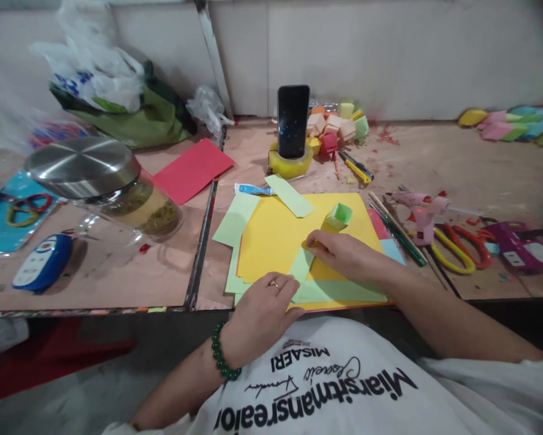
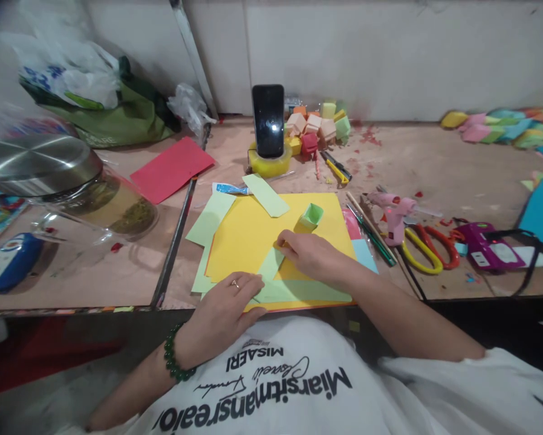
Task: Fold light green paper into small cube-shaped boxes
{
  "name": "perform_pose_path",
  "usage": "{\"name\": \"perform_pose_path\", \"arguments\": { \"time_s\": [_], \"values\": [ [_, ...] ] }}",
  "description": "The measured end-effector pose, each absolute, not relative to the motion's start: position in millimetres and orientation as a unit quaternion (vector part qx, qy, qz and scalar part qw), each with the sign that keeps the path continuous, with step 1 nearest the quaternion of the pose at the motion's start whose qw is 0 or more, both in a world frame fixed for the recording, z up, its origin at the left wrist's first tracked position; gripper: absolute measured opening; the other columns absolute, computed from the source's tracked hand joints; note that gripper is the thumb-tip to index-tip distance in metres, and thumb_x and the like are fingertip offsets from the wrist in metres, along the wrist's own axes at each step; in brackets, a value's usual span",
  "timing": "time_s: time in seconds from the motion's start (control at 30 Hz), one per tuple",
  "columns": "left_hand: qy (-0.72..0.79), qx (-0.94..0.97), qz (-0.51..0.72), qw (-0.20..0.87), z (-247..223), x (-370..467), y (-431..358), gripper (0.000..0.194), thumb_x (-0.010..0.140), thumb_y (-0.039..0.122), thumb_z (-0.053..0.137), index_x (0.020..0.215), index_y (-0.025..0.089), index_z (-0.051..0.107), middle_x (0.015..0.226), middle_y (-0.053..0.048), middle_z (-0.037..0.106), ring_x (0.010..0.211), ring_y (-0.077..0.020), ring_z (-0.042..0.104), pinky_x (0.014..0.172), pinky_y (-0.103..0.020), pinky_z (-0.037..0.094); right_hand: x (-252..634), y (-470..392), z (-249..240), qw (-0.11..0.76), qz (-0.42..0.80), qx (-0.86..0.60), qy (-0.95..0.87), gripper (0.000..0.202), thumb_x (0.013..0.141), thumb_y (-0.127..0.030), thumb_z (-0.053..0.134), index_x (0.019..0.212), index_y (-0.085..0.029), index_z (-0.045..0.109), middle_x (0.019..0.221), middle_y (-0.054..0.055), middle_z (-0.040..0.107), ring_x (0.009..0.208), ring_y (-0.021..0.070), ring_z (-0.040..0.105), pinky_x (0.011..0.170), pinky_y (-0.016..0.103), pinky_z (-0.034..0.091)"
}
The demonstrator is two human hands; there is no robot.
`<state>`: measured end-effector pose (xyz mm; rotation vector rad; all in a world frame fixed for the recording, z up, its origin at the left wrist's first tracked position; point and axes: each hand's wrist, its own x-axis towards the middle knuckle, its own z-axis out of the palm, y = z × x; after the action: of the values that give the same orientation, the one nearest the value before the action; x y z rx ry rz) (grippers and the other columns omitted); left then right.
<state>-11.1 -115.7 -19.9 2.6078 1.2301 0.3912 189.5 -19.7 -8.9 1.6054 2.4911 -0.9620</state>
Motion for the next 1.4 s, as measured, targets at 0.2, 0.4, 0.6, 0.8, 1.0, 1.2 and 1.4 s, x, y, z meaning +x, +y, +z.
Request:
{"name": "perform_pose_path", "arguments": {
  "time_s": [0.2, 0.4, 0.6, 0.8, 1.0, 1.2, 1.4],
  "values": [
    [0.506, 0.860, 0.049, 0.035, -17, 5, -102, 0.028, 0.084, 0.028, 0.062, 0.106, 0.011, 0.057, 0.091, -0.011, 0.061, 0.085, -0.0251, 0.056, 0.074, -0.039, 0.051, 189, -39, -13, -0.030, -0.287, 0.526, 0.800, 0.021, 0.094, -0.027, 0.043, 0.105, -0.019, 0.059, 0.087, 0.006, 0.068, 0.071, 0.0170, 0.060, 0.061, 0.026, 0.038],
    [0.529, 0.848, 0.031, -0.004, -17, 15, -102, 0.047, 0.082, 0.010, 0.052, 0.128, 0.008, 0.050, 0.086, -0.010, 0.062, 0.083, -0.0234, 0.057, 0.072, -0.035, 0.052, 200, -46, -25, -0.123, -0.342, 0.491, 0.792, 0.015, 0.090, -0.031, 0.050, 0.093, -0.019, 0.059, 0.081, 0.004, 0.063, 0.066, 0.0137, 0.055, 0.060, 0.026, 0.041],
    [0.543, 0.829, 0.110, 0.076, -19, 14, -96, 0.047, 0.083, 0.015, 0.047, 0.130, 0.014, 0.047, 0.089, -0.008, 0.063, 0.082, -0.0211, 0.059, 0.068, -0.033, 0.052, 204, -50, -32, -0.221, -0.466, 0.467, 0.719, 0.029, 0.087, -0.037, 0.052, 0.110, -0.020, 0.052, 0.080, 0.002, 0.065, 0.066, 0.0142, 0.058, 0.062, 0.029, 0.047],
    [0.527, 0.797, 0.213, 0.204, -25, 15, -88, 0.057, 0.080, 0.019, 0.053, 0.136, 0.015, 0.040, 0.091, -0.006, 0.061, 0.078, -0.0173, 0.059, 0.069, -0.032, 0.053, 202, -53, -29, -0.277, -0.485, 0.463, 0.688, 0.018, 0.089, -0.030, 0.044, 0.104, -0.021, 0.049, 0.076, 0.001, 0.063, 0.070, 0.0156, 0.062, 0.066, 0.031, 0.050],
    [0.527, 0.758, 0.241, 0.300, -28, 19, -89, 0.068, 0.079, 0.019, 0.055, 0.142, 0.014, 0.032, 0.097, -0.007, 0.062, 0.079, -0.0153, 0.059, 0.068, -0.029, 0.053, 201, -55, -28, -0.321, -0.502, 0.433, 0.676, 0.023, 0.088, -0.038, 0.050, 0.103, -0.021, 0.051, 0.076, 0.001, 0.064, 0.068, 0.0144, 0.060, 0.062, 0.028, 0.049],
    [0.502, 0.717, 0.278, 0.396, -20, 17, -92, 0.067, 0.083, 0.019, 0.049, 0.145, 0.015, 0.025, 0.094, -0.005, 0.064, 0.071, -0.0112, 0.059, 0.059, -0.022, 0.050, 202, -52, -33, -0.339, -0.541, 0.419, 0.646, 0.024, 0.089, -0.036, 0.048, 0.106, -0.020, 0.051, 0.071, -0.002, 0.057, 0.067, 0.0135, 0.057, 0.064, 0.028, 0.048],
    [0.528, 0.763, 0.291, 0.232, -26, 11, -89, 0.065, 0.087, 0.010, 0.039, 0.148, 0.017, 0.016, 0.107, -0.011, 0.065, 0.076, -0.0140, 0.062, 0.065, -0.027, 0.052, 205, -50, -33, -0.300, -0.458, 0.495, 0.675, 0.030, 0.084, -0.029, 0.048, 0.112, -0.019, 0.050, 0.065, -0.004, 0.051, 0.055, 0.0119, 0.050, 0.056, 0.026, 0.042]
  ]
}}
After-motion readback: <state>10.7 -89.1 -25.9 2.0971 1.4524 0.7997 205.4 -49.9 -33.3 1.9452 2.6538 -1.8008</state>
